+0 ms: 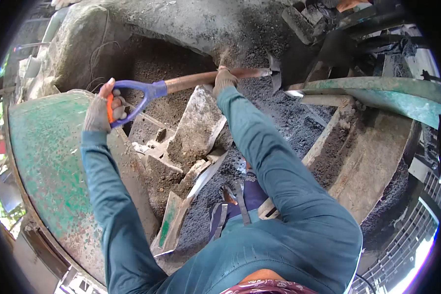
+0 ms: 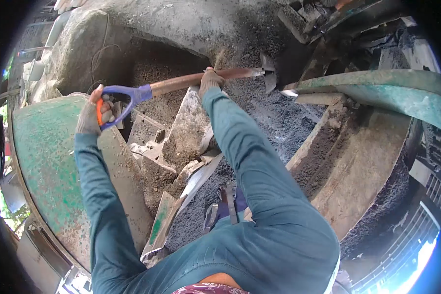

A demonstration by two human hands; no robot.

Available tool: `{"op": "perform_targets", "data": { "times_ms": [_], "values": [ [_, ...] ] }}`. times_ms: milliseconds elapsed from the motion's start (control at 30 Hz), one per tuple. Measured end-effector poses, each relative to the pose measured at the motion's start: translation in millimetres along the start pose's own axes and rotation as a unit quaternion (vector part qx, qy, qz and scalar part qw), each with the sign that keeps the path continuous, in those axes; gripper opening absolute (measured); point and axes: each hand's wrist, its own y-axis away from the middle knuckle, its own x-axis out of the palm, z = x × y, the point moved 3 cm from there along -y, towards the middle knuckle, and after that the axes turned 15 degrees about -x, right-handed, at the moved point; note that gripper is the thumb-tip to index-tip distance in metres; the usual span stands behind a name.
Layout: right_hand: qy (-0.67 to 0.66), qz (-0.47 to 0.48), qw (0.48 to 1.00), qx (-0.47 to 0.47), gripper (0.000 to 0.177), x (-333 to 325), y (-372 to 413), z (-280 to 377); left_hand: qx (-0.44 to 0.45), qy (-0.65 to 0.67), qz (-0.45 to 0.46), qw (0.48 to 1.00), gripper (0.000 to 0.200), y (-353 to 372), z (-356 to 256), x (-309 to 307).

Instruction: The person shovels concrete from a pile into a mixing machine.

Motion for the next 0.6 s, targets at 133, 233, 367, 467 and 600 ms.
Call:
{"op": "perform_targets", "data": {
  "times_ms": [133,233,367,467,600],
  "values": [
    [0.052,-0.033,0.996,-0.06,0.069,-34.8,-1.0,35.9,0.049,0.077,-0.001,0.996,0.042,13.2,78.4,21.6],
    [0.261,-0.092,0.946,-0.169,0.066,-87.6,-56.2,77.2,-0.085,0.267,0.222,0.934,0.035,-35.5,207.1,84.6],
    [0.691,-0.182,0.666,-0.212,0.062,-149.2,-70.6,82.6,-0.196,0.451,0.142,0.859,0.041,-19.6,358.1,212.3],
    [0.653,-0.247,0.697,-0.161,0.055,-185.1,-32.2,39.9,-0.235,0.505,0.119,0.822,0.041,8.6,451.0,183.1],
    [0.654,-0.262,0.704,-0.09,0.049,-227.6,16.7,-23.6,-0.245,0.498,0.11,0.825,0.037,72.7,495.9,164.1]
  ]
}}
